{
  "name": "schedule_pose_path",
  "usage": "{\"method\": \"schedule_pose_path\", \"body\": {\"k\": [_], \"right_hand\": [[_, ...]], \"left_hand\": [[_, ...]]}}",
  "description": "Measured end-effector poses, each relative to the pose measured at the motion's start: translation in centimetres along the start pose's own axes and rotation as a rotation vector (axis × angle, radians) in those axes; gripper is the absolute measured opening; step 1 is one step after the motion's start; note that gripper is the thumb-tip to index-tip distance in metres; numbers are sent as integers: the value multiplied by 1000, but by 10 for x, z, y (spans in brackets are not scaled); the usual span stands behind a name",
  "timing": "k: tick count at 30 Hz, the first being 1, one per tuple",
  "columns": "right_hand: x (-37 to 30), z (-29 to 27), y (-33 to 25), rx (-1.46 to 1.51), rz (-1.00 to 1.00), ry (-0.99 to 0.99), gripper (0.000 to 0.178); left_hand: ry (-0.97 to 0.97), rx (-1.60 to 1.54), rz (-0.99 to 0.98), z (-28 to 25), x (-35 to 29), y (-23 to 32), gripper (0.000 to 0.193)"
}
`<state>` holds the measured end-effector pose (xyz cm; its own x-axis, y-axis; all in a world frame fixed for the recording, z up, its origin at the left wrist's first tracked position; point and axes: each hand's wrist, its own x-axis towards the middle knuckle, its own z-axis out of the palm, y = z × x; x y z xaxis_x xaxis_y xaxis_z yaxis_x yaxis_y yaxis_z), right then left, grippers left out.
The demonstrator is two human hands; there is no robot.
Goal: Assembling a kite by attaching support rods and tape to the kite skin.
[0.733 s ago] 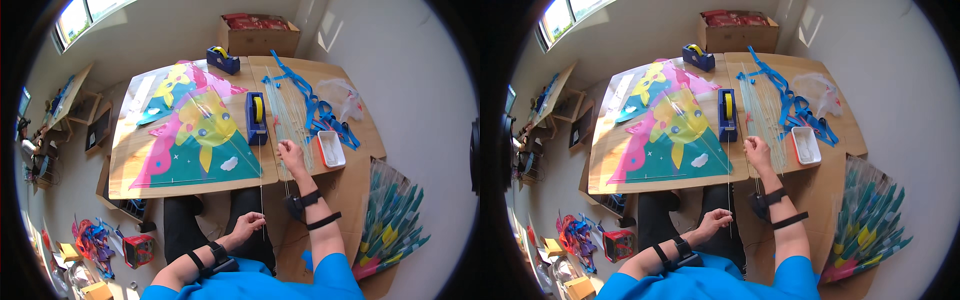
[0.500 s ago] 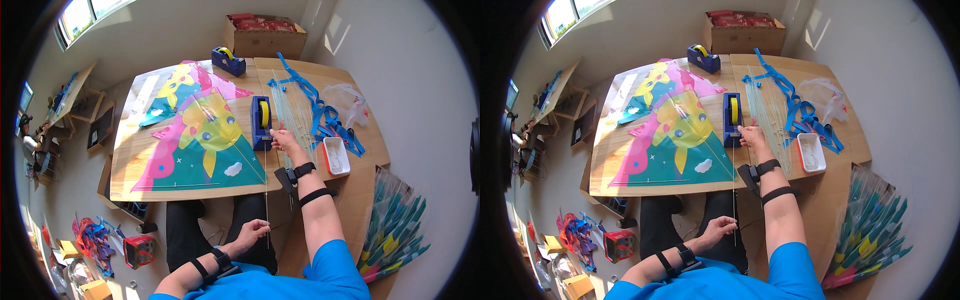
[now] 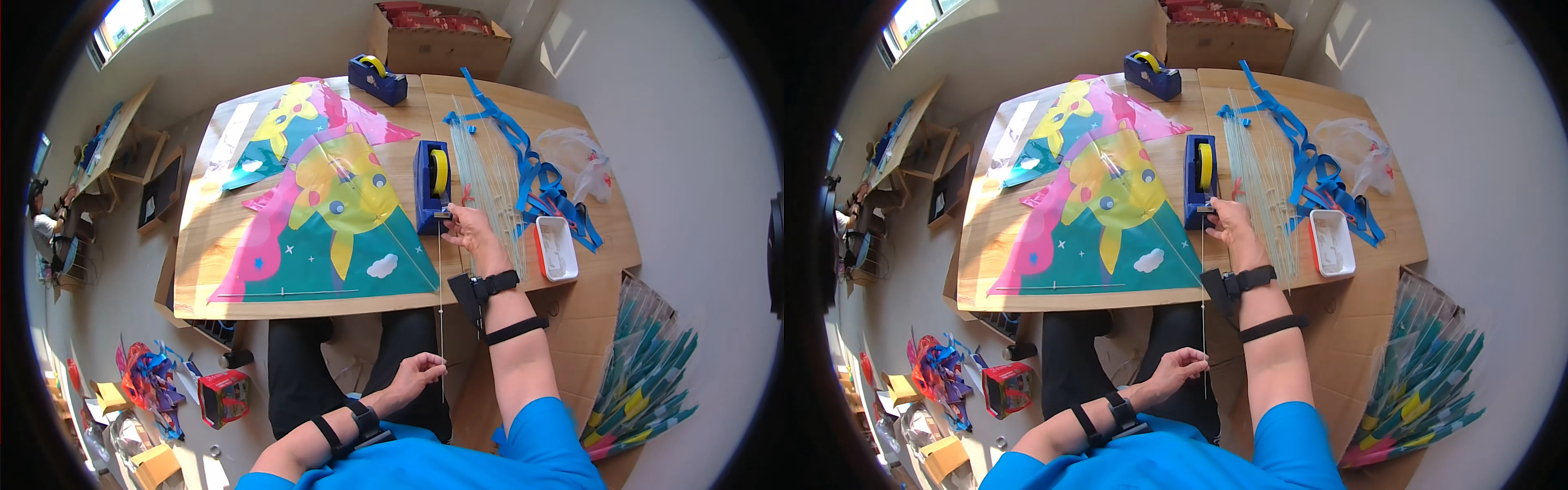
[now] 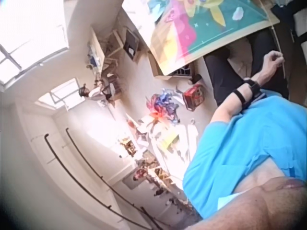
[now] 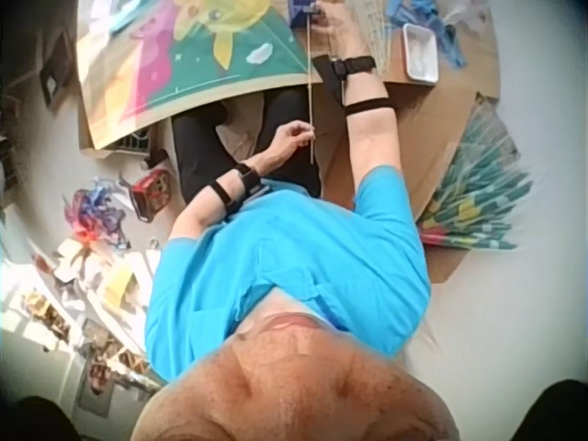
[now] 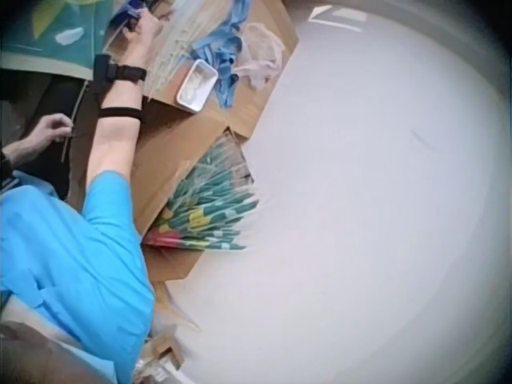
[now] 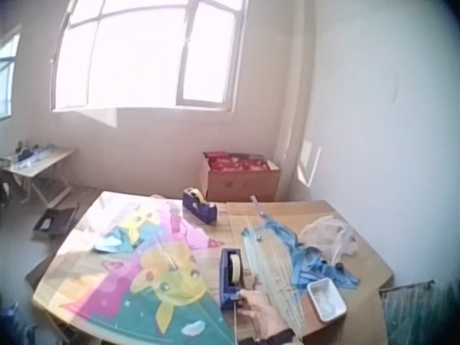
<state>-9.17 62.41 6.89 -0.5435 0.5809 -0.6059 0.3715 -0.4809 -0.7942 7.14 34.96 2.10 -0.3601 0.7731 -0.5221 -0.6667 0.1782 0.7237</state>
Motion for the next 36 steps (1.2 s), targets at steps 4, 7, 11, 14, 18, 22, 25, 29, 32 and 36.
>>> {"method": "schedule_pose_path", "body": {"k": [4,7,11,14,18,22,25,29,32,36], "right_hand": [[-25,10,30,288,-13,158,47],[-3,-5,51,387,44,-18,58],[-3,-4,41,195,19,-116,69],[-4,3,37,83,-85,-27,78],[5,11,28,60,-175,-8,93],[11,16,21,36,-202,-60,98],[18,15,22,-43,-227,-61,96],[19,14,26,-19,-226,-74,90],[13,16,25,-22,-233,-81,88],[8,23,26,-96,-246,-21,84]], "left_hand": [[-6,10,-5,4,2,5,16],[-16,3,8,3,5,3,15],[-24,32,4,1,1,6,16],[-20,28,22,2,8,10,16],[0,41,68,-4,15,19,17],[36,108,75,-13,17,33,18],[47,149,111,-19,16,32,18],[49,112,78,-23,13,29,17],[35,72,79,-25,12,29,17],[53,56,80,-30,15,25,16]]}}
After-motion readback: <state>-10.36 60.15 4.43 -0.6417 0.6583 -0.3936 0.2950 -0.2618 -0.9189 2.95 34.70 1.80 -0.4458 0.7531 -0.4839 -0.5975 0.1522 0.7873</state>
